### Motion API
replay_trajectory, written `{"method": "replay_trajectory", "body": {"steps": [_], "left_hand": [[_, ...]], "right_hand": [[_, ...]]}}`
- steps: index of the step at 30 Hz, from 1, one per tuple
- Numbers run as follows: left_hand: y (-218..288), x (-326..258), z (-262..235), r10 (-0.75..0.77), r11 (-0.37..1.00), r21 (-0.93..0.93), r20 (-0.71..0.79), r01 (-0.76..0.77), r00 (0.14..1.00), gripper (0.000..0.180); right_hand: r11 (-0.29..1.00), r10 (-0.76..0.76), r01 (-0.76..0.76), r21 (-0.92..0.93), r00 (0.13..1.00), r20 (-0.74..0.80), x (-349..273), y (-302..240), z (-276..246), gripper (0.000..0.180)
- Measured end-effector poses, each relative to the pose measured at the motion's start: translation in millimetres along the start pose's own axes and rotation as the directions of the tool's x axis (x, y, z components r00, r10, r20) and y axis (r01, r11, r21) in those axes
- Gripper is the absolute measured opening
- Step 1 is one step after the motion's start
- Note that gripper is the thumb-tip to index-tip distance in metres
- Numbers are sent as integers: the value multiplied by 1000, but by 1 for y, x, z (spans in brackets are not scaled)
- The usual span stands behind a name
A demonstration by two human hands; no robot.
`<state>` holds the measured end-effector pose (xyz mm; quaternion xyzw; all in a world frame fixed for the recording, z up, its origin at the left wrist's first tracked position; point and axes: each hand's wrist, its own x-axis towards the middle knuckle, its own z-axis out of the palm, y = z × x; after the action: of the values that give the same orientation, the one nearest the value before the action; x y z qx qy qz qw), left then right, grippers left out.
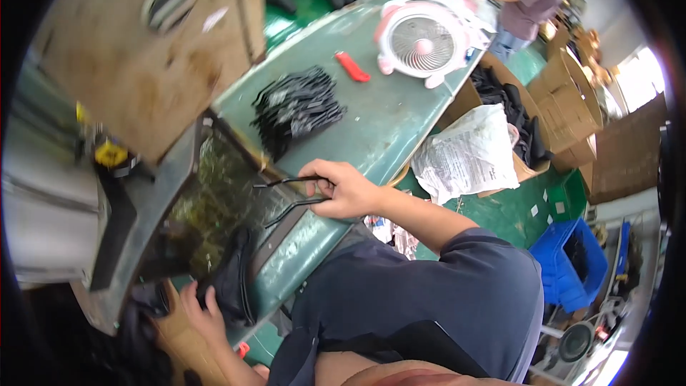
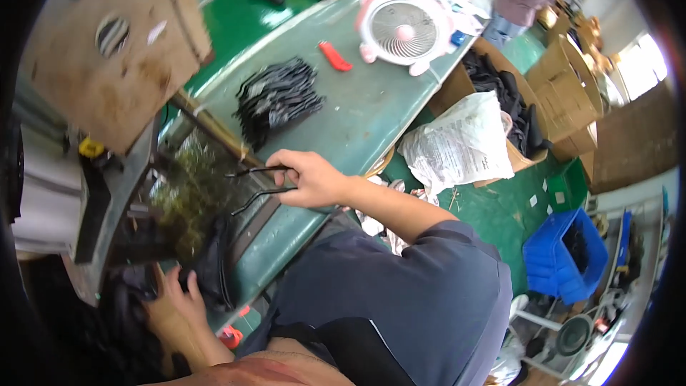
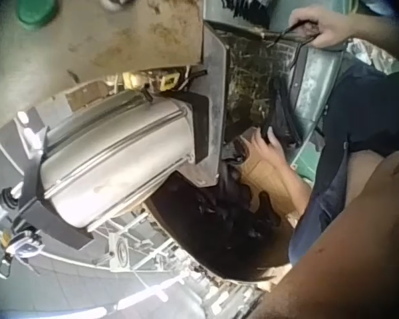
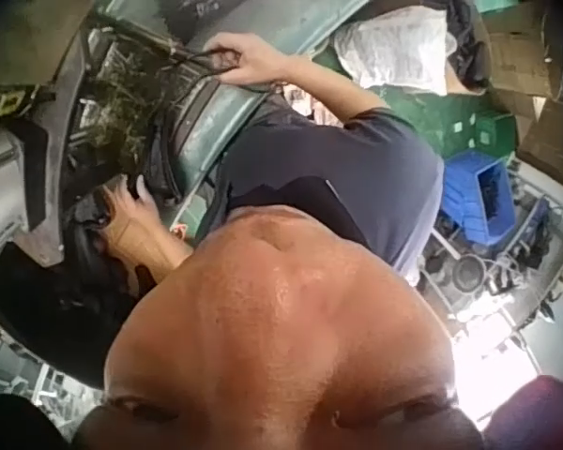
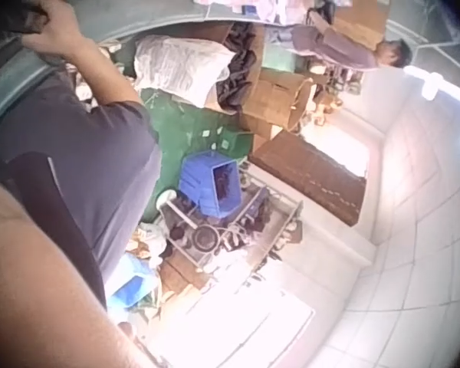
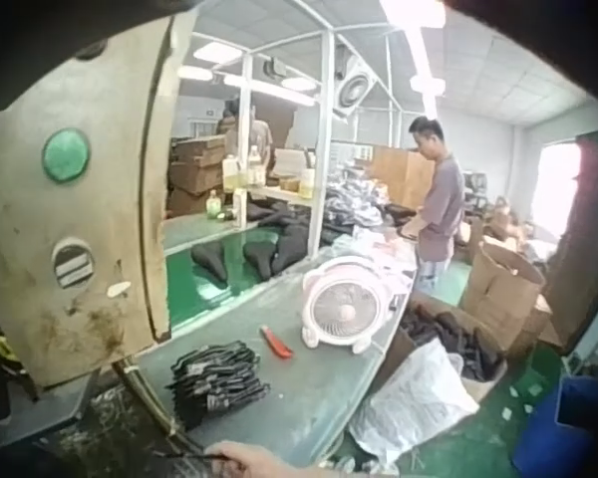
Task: Assembling bicycle seats by attaching the metal support frames to the padded seat bases using a pneumatic press machine.
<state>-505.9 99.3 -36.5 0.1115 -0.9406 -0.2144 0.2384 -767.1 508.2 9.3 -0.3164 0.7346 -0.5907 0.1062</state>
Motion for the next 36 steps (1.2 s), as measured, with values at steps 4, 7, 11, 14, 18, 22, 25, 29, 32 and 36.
{"method": "replay_trajectory", "body": {"steps": [4, 7, 11, 14, 18, 22, 25, 29, 32, 36], "left_hand": [[50, 42, 38, 38, 996, -69, -141, -48, 989, 29], [50, 48, 67, 36, 996, -66, -264, -55, 964, 36], [35, 27, 68, -100, 984, -174, -342, 41, 934, 34], [29, 11, 85, -349, 863, -466, -275, 193, 896, 32], [39, 7, 99, -406, 760, -637, -310, 130, 859, 24], [47, 3, 107, -416, 746, -662, -372, 77, 830, 23], [39, 4, 109, -318, 830, -557, -419, 36, 851, 23], [41, 3, 115, -262, 793, -606, -435, -65, 862, 23], [42, 2, 113, -294, 754, -656, -395, -43, 870, 23], [46, 1, 113, -313, 772, -635, -388, -5, 867, 23]], "right_hand": [[939, -291, 305, -161, 951, 104, 9, -9, 35, 67], [866, -416, 465, -181, 873, 254, 24, -18, 73, 75], [851, -394, 487, -196, 840, 374, 20, -11, 101, 78], [805, -428, 535, -256, 823, 374, 25, 0, 117, 71], [795, -403, 511, -328, 848, 344, 37, -1, 136, 60], [739, -472, 615, -273, 763, 442, 39, 4, 139, 60], [738, -496, 629, -244, 751, 436, 34, 8, 137, 60], [705, -526, 637, -311, 764, 373, 39, 9, 131, 61], [671, -533, 679, -298, 721, 443, 42, 10, 132, 60], [638, -564, 726, -255, 667, 487, 46, 10, 130, 58]]}}
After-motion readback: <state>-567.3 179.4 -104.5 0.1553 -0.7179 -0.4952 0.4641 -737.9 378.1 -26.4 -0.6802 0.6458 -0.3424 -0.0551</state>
